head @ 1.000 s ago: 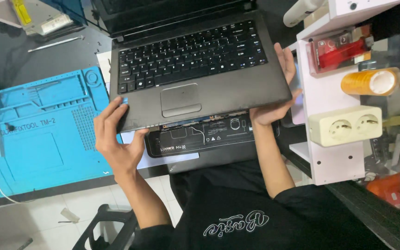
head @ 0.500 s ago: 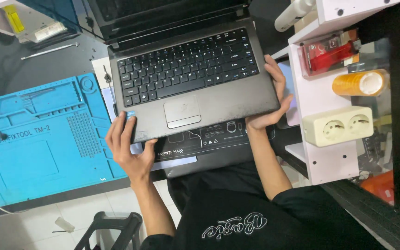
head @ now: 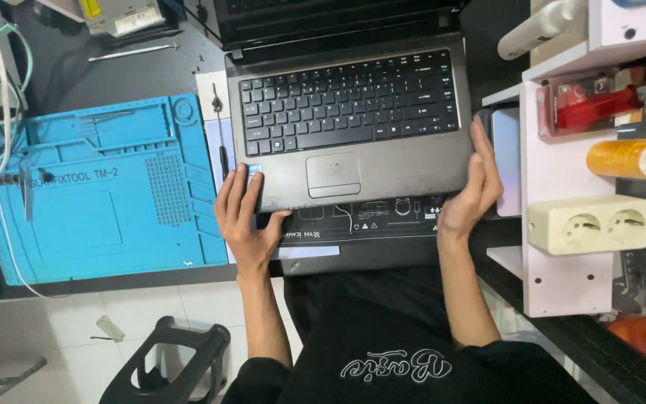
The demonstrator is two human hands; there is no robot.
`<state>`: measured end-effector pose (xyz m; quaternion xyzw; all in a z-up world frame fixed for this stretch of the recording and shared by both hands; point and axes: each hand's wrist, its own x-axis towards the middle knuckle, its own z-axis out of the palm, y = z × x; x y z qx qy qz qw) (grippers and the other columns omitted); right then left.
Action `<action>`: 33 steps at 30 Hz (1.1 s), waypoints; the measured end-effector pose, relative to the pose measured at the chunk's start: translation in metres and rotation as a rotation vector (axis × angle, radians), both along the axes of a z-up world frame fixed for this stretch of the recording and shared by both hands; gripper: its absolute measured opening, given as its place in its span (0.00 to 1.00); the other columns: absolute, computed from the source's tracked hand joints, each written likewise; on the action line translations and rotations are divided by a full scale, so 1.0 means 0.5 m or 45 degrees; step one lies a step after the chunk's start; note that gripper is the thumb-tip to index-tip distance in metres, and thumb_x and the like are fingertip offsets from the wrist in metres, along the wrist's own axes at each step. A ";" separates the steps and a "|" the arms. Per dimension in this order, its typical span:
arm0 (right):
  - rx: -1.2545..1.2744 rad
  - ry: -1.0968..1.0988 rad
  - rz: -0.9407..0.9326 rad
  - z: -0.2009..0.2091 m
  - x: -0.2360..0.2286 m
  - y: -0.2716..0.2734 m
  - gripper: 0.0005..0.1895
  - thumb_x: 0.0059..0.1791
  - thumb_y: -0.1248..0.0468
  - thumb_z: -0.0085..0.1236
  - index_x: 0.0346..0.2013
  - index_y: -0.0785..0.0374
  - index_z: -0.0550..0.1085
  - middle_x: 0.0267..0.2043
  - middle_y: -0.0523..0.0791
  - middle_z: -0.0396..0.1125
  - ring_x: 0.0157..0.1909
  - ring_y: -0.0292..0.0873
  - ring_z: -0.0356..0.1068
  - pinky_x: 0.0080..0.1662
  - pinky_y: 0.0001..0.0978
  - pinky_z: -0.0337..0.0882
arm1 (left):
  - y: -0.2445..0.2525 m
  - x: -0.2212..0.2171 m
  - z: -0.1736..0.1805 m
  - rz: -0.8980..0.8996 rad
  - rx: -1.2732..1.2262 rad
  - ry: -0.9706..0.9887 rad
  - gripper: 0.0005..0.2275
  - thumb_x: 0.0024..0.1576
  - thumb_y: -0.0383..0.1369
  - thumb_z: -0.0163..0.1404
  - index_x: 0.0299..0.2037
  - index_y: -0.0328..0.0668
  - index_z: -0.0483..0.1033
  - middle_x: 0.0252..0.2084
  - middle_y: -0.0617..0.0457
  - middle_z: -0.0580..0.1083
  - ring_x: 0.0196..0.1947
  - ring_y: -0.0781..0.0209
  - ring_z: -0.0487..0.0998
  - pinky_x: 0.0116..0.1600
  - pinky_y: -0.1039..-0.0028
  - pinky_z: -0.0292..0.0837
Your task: The person reassembles a laptop by connecting internal cables on the motherboard, securing components with a screwdriver, and attaching the keyboard and screen. The person then closes the laptop and flips it over to inspect the bottom casing.
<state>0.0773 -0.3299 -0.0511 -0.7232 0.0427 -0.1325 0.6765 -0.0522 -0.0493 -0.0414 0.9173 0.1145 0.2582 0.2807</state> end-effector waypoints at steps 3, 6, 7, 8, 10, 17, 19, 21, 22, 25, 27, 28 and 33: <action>-0.304 0.017 0.050 -0.005 -0.004 -0.023 0.22 0.57 0.66 0.48 0.65 0.72 0.70 0.69 0.56 0.67 0.74 0.53 0.64 0.77 0.44 0.52 | 0.001 -0.001 -0.002 -0.007 0.003 0.013 0.30 0.49 0.40 0.68 0.62 0.40 0.76 0.68 0.44 0.70 0.70 0.44 0.67 0.73 0.57 0.61; -0.448 0.081 0.145 -0.007 -0.003 -0.040 0.24 0.55 0.68 0.53 0.66 0.71 0.69 0.69 0.55 0.66 0.73 0.52 0.64 0.75 0.42 0.54 | 0.003 -0.007 -0.013 -0.012 0.019 0.042 0.30 0.49 0.40 0.68 0.62 0.40 0.75 0.69 0.44 0.70 0.71 0.44 0.66 0.74 0.56 0.60; -0.434 0.144 0.190 -0.005 -0.002 -0.044 0.25 0.53 0.68 0.55 0.66 0.70 0.68 0.69 0.55 0.64 0.72 0.51 0.64 0.72 0.40 0.60 | 0.004 -0.007 -0.018 -0.018 0.036 0.063 0.31 0.49 0.40 0.68 0.63 0.40 0.75 0.69 0.43 0.69 0.72 0.44 0.66 0.74 0.55 0.59; -0.436 0.145 0.185 -0.009 -0.005 -0.042 0.25 0.53 0.68 0.55 0.66 0.70 0.68 0.69 0.55 0.64 0.72 0.51 0.64 0.72 0.40 0.60 | 0.005 -0.011 -0.021 -0.023 0.034 0.063 0.31 0.49 0.40 0.68 0.63 0.40 0.75 0.69 0.43 0.69 0.72 0.44 0.66 0.74 0.55 0.59; -0.520 0.142 0.192 -0.017 -0.005 -0.042 0.25 0.54 0.70 0.56 0.67 0.69 0.68 0.70 0.55 0.64 0.74 0.52 0.61 0.73 0.41 0.57 | 0.007 -0.008 -0.030 -0.036 0.044 0.106 0.31 0.49 0.40 0.68 0.64 0.40 0.74 0.70 0.42 0.68 0.73 0.43 0.65 0.75 0.52 0.57; -0.662 0.071 0.283 -0.001 -0.004 -0.029 0.26 0.56 0.70 0.54 0.69 0.67 0.67 0.77 0.55 0.56 0.79 0.55 0.55 0.74 0.40 0.57 | 0.000 -0.013 -0.026 -0.080 0.004 0.153 0.32 0.51 0.38 0.66 0.67 0.41 0.72 0.72 0.41 0.65 0.74 0.42 0.64 0.77 0.50 0.56; -0.695 0.071 0.311 0.000 0.003 -0.023 0.27 0.54 0.70 0.55 0.69 0.68 0.67 0.77 0.55 0.54 0.78 0.56 0.55 0.74 0.42 0.57 | -0.003 -0.012 -0.016 -0.071 0.043 0.197 0.32 0.51 0.38 0.66 0.67 0.41 0.71 0.72 0.41 0.65 0.74 0.42 0.63 0.76 0.49 0.54; -0.726 0.079 0.331 0.012 0.013 -0.021 0.28 0.53 0.69 0.56 0.69 0.69 0.66 0.77 0.55 0.53 0.78 0.57 0.54 0.74 0.43 0.57 | -0.007 -0.007 -0.002 -0.070 0.042 0.220 0.31 0.52 0.37 0.65 0.66 0.40 0.72 0.72 0.41 0.65 0.74 0.41 0.62 0.76 0.49 0.53; -0.756 0.090 0.355 0.017 0.017 -0.018 0.29 0.53 0.69 0.57 0.70 0.69 0.65 0.77 0.56 0.53 0.77 0.58 0.54 0.73 0.43 0.57 | -0.008 -0.007 0.005 -0.066 0.041 0.246 0.30 0.52 0.37 0.65 0.66 0.40 0.72 0.72 0.41 0.65 0.75 0.41 0.61 0.76 0.48 0.52; -0.810 0.112 0.366 0.020 0.022 -0.012 0.29 0.53 0.67 0.58 0.70 0.69 0.65 0.78 0.54 0.51 0.78 0.57 0.54 0.74 0.42 0.56 | -0.001 0.008 0.028 -0.061 0.040 0.262 0.25 0.53 0.36 0.64 0.62 0.42 0.74 0.71 0.44 0.65 0.75 0.41 0.59 0.75 0.49 0.51; -0.875 0.096 0.372 0.010 0.023 -0.011 0.30 0.54 0.66 0.58 0.70 0.70 0.65 0.79 0.54 0.50 0.79 0.58 0.50 0.75 0.45 0.53 | 0.003 0.044 0.061 -0.065 0.060 0.220 0.24 0.55 0.36 0.63 0.62 0.44 0.75 0.72 0.44 0.65 0.76 0.42 0.58 0.76 0.50 0.51; -0.941 0.081 0.371 0.005 0.023 -0.011 0.31 0.54 0.64 0.59 0.71 0.70 0.64 0.79 0.54 0.49 0.80 0.59 0.47 0.76 0.48 0.50 | 0.005 0.061 0.077 -0.075 0.079 0.177 0.22 0.58 0.36 0.63 0.62 0.45 0.75 0.73 0.45 0.64 0.76 0.42 0.58 0.77 0.50 0.51; -1.130 -0.071 0.538 0.001 0.010 -0.003 0.31 0.53 0.60 0.62 0.70 0.65 0.68 0.80 0.52 0.49 0.82 0.56 0.44 0.77 0.60 0.38 | 0.007 0.233 0.232 -0.168 0.341 -0.104 0.21 0.70 0.37 0.62 0.70 0.45 0.72 0.76 0.43 0.60 0.77 0.41 0.56 0.79 0.49 0.46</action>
